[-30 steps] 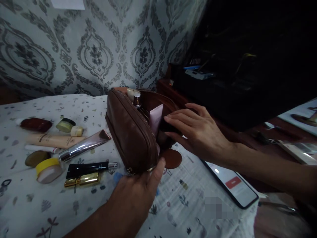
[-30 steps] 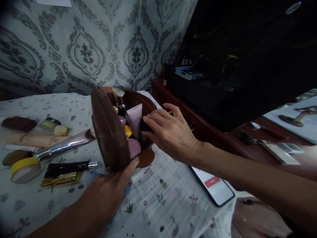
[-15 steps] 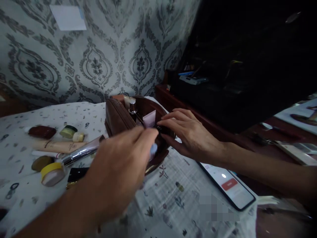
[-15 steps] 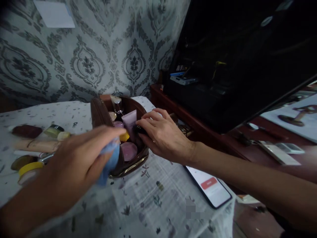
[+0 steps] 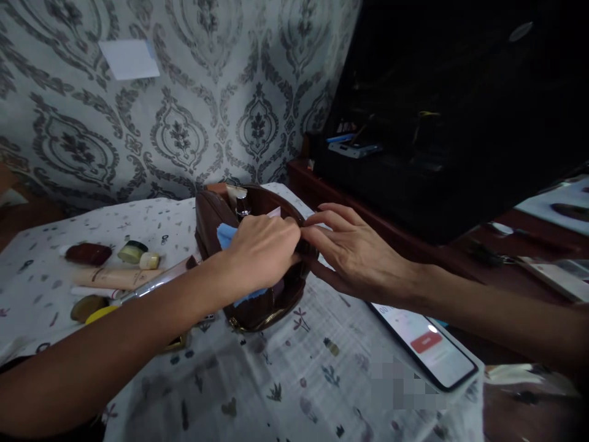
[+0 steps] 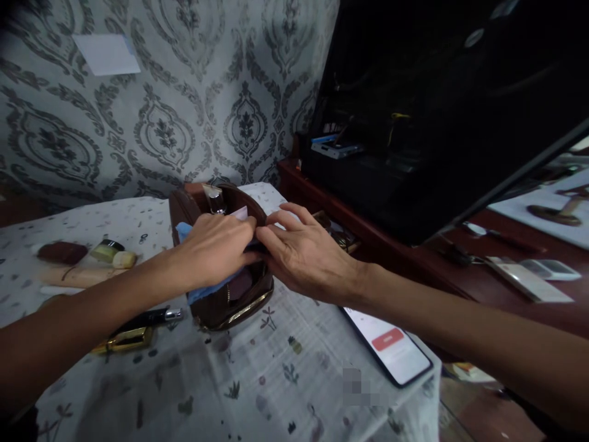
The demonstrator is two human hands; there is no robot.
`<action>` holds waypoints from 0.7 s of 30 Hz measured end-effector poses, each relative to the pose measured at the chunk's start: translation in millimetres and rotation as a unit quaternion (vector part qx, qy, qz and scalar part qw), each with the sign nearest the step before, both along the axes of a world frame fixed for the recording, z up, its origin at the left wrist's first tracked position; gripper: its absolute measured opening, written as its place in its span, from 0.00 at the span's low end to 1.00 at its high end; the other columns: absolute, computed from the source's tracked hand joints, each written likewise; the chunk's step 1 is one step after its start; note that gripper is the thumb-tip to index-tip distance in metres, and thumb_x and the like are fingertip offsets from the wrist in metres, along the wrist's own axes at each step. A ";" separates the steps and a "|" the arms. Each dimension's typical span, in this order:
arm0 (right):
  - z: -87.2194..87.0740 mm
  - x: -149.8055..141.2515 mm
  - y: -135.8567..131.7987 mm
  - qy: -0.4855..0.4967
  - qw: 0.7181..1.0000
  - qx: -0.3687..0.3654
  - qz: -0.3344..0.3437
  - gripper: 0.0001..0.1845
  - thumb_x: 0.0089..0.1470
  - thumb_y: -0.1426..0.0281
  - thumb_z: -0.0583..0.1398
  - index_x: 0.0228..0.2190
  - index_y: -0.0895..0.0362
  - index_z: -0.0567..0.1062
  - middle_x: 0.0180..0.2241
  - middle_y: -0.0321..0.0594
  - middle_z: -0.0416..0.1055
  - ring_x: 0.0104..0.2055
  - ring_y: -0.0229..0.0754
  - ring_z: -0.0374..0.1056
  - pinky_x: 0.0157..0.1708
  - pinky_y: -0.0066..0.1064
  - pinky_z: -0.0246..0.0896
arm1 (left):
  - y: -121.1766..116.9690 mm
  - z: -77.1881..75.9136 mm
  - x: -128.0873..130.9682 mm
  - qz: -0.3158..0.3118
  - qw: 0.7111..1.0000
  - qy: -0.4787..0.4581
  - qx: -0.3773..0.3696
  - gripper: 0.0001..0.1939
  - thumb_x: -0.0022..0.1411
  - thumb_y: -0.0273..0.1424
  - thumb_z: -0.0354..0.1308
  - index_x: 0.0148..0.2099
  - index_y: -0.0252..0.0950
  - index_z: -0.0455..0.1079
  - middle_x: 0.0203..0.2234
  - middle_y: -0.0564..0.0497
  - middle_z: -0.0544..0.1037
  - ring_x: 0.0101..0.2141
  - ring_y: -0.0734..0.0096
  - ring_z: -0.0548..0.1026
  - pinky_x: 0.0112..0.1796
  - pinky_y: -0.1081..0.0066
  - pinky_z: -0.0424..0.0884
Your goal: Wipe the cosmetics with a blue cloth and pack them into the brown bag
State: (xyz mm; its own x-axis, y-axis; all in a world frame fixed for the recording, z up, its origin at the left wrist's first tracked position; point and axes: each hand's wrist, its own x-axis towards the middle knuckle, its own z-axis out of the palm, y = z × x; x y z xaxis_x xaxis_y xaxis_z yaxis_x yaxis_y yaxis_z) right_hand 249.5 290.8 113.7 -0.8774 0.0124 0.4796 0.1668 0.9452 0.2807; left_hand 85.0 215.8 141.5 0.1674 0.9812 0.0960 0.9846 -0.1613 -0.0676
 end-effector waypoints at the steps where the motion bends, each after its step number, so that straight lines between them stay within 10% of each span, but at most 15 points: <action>1: 0.7 0.1 -0.2 -0.002 1.000 0.009 -0.001 0.08 0.60 0.71 0.54 0.38 0.59 0.71 0.36 0.49 0.75 0.44 0.51 0.68 0.53 0.50 0.60 | 1.5 -1.7 -0.3 0.004 1.000 -0.010 -0.004 0.15 0.63 0.39 0.57 0.45 0.32 0.71 0.33 0.42 0.80 0.38 0.52 0.79 0.36 0.62 0.71; 21: -2.8 -1.8 1.0 -0.007 1.000 -0.004 0.027 0.09 0.61 0.74 0.54 0.34 0.57 0.75 0.33 0.42 0.75 0.45 0.48 0.67 0.53 0.47 0.59 | 7.1 -16.5 -4.7 0.013 0.996 -0.080 -0.043 0.11 0.60 0.35 0.54 0.41 0.34 0.72 0.35 0.43 0.80 0.38 0.55 0.79 0.34 0.65 0.71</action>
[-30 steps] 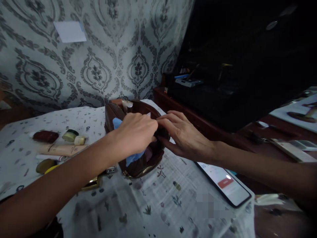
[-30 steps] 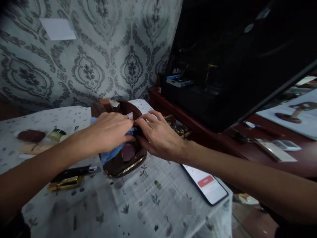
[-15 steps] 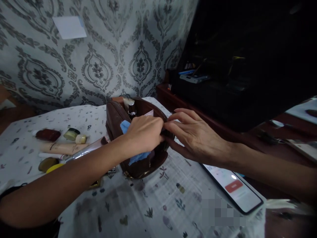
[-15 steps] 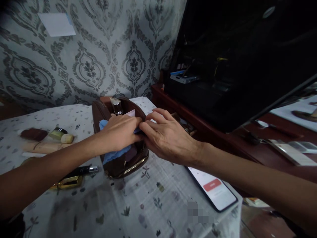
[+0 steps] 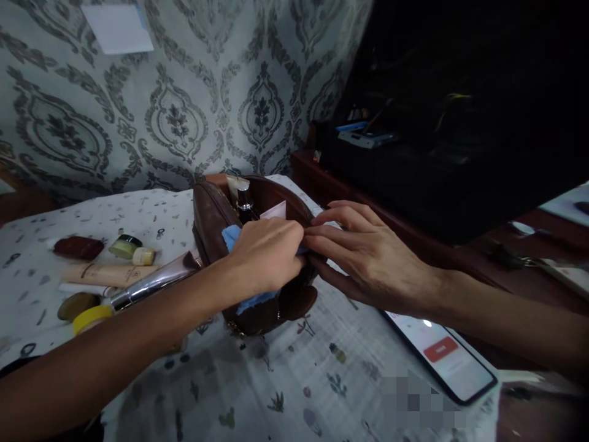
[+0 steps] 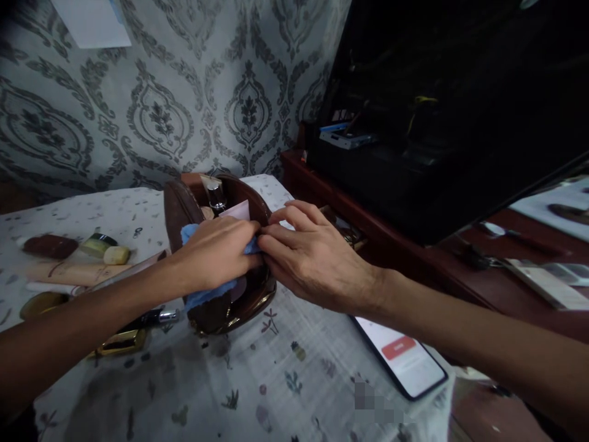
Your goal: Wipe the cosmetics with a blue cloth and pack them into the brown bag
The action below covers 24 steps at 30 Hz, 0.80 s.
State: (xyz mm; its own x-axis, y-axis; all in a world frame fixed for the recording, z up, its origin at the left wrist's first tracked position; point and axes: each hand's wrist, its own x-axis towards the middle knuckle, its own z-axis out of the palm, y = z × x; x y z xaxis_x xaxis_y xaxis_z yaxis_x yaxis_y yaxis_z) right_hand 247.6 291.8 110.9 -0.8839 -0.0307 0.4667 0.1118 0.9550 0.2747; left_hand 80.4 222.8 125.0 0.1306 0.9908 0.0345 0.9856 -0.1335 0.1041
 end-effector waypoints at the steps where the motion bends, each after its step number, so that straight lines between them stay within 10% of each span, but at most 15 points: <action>1: -0.4 1.0 -0.1 0.001 1.000 0.000 -0.001 0.09 0.61 0.74 0.54 0.35 0.57 0.75 0.34 0.42 0.76 0.46 0.48 0.67 0.53 0.47 0.59 | 0.1 -1.2 -0.4 0.004 1.000 -0.004 0.000 0.11 0.61 0.35 0.54 0.41 0.34 0.72 0.36 0.43 0.80 0.39 0.55 0.79 0.34 0.65 0.71; 19: 1.0 -0.8 -4.1 0.004 0.999 -0.036 0.007 0.11 0.62 0.69 0.56 0.37 0.57 0.79 0.34 0.44 0.76 0.47 0.48 0.66 0.56 0.50 0.57 | -4.1 6.0 0.7 0.002 0.998 0.056 0.012 0.21 0.61 0.41 0.60 0.50 0.33 0.65 0.34 0.45 0.77 0.38 0.54 0.78 0.37 0.64 0.72; 24: 1.1 -1.2 -3.6 -0.004 0.999 -0.042 0.013 0.12 0.62 0.70 0.56 0.38 0.58 0.79 0.36 0.45 0.77 0.47 0.50 0.65 0.55 0.53 0.56 | -21.6 24.4 -3.7 -0.024 0.992 0.127 -0.011 0.10 0.60 0.34 0.60 0.42 0.35 0.72 0.32 0.45 0.78 0.36 0.56 0.78 0.38 0.64 0.71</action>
